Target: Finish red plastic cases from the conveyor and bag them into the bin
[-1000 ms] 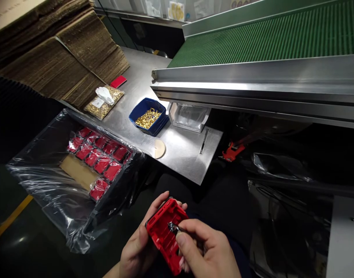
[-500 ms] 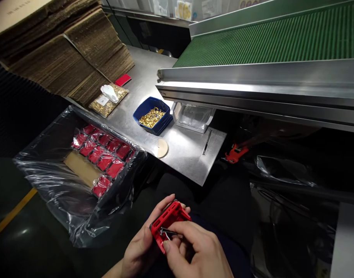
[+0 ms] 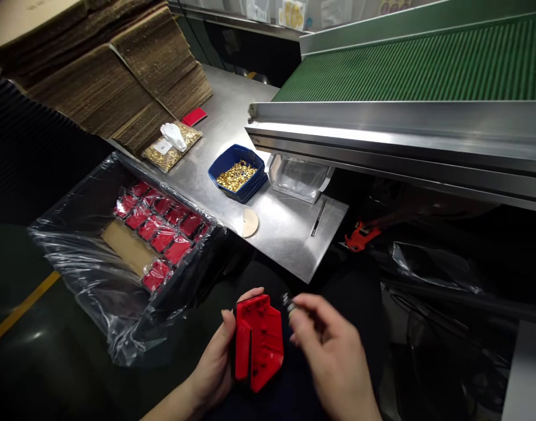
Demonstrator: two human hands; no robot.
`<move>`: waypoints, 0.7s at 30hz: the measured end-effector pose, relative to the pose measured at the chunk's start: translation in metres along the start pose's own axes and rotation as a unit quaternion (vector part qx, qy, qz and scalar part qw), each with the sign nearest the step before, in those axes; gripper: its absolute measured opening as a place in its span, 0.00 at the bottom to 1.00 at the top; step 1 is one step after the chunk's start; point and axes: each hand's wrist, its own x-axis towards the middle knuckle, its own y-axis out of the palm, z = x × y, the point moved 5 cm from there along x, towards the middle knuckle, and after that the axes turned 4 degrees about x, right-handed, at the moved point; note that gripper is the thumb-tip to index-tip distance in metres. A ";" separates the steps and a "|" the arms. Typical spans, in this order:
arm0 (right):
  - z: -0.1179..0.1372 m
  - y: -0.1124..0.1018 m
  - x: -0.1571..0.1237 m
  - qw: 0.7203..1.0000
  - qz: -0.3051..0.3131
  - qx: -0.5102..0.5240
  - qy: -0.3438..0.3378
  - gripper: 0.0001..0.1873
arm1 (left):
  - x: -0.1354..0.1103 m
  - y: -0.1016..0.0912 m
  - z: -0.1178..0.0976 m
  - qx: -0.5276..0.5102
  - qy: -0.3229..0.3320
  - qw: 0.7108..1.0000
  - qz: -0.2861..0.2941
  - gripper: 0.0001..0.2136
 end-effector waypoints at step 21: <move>0.000 0.039 0.040 0.968 0.159 -0.095 -0.170 0.22 | 0.008 -0.006 -0.018 0.194 0.146 0.968 -0.066 0.41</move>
